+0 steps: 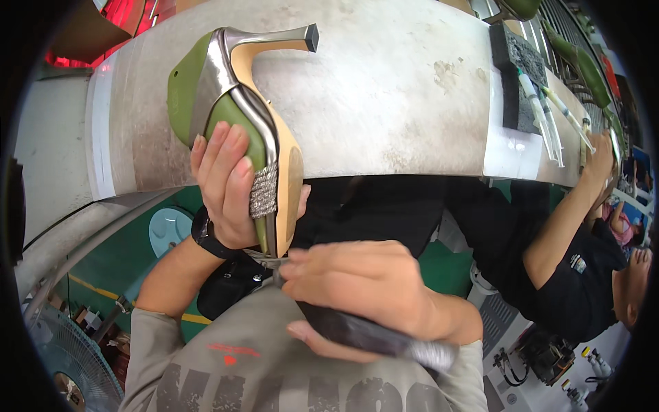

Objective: The person assembles high-heeled shoes by pressing soles onto shoe lasts by hand and hammering around the edges and heels using a hammer.

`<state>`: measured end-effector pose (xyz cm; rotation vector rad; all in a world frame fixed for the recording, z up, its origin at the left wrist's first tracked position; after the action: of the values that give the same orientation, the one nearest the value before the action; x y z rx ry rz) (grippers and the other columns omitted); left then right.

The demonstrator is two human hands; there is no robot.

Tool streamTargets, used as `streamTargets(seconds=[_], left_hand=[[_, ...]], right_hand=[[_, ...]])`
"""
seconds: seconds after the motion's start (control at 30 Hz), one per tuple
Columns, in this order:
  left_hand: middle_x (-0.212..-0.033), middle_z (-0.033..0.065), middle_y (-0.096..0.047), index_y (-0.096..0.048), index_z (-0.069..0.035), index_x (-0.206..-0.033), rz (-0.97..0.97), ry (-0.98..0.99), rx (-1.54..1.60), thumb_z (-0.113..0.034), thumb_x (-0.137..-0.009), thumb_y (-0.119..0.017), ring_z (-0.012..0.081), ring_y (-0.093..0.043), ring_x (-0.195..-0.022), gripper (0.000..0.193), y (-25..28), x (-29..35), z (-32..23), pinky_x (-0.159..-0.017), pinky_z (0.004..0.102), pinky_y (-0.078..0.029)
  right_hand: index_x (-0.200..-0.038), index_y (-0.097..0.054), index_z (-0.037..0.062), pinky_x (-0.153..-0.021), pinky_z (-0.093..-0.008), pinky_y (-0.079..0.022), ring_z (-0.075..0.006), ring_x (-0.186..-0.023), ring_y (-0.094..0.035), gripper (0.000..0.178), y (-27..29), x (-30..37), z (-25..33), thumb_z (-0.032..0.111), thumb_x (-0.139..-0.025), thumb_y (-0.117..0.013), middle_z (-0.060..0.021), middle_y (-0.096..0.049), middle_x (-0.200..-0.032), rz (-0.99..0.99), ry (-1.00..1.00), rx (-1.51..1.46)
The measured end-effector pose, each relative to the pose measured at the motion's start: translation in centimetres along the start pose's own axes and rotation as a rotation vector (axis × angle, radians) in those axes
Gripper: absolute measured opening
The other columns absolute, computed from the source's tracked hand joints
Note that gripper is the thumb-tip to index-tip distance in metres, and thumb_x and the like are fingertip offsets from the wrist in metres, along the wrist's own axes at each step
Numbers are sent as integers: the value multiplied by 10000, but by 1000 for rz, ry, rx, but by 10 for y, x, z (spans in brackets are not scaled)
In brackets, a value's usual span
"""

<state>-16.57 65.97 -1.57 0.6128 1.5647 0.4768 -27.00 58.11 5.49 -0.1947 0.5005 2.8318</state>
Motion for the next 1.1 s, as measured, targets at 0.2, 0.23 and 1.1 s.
streamTargets(seconds=[0.2, 0.23, 1.1], left_hand=[[-1416, 276, -511, -369, 7, -1448, -2, 19, 23, -394, -899, -774, 454, -529, -1328, 791, -2, 5, 3, -1180, 620, -317], [-1413, 276, -514, -374, 9, -1442, -4, 7, 17, -397, -897, -779, 454, -529, -1328, 791, -1, 5, 3, -1181, 622, -315], [-1375, 161, -627, -521, -87, -1327, -142, 214, 79, -209, -1027, -626, 339, -591, -1311, 341, 6, -4, 3, -1213, 547, -313]], right_hand=[[-1087, -693, -70, -952, -485, -609, -401, -1041, -745, 366, 21, 18, -10, 137, -828, -849, -273, -733, -1054, -91, -123, -167], [-1130, -670, -76, -975, -525, -590, -434, -1086, -719, 406, 33, 22, -6, 152, -843, -846, -310, -707, -1111, -219, -63, -212], [-1086, -640, -88, -1027, -410, -531, -313, -1081, -715, 477, 39, -18, -19, 309, -872, -797, -276, -735, -1120, -527, -389, -218]])
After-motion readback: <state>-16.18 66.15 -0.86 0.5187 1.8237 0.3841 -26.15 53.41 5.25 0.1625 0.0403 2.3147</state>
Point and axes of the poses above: each hand's wrist, its own x-axis away from the middle knuckle, its own y-axis out of the back of the hand, z = x × y, the point moved 9 cm from there along -x, towards the middle knuckle
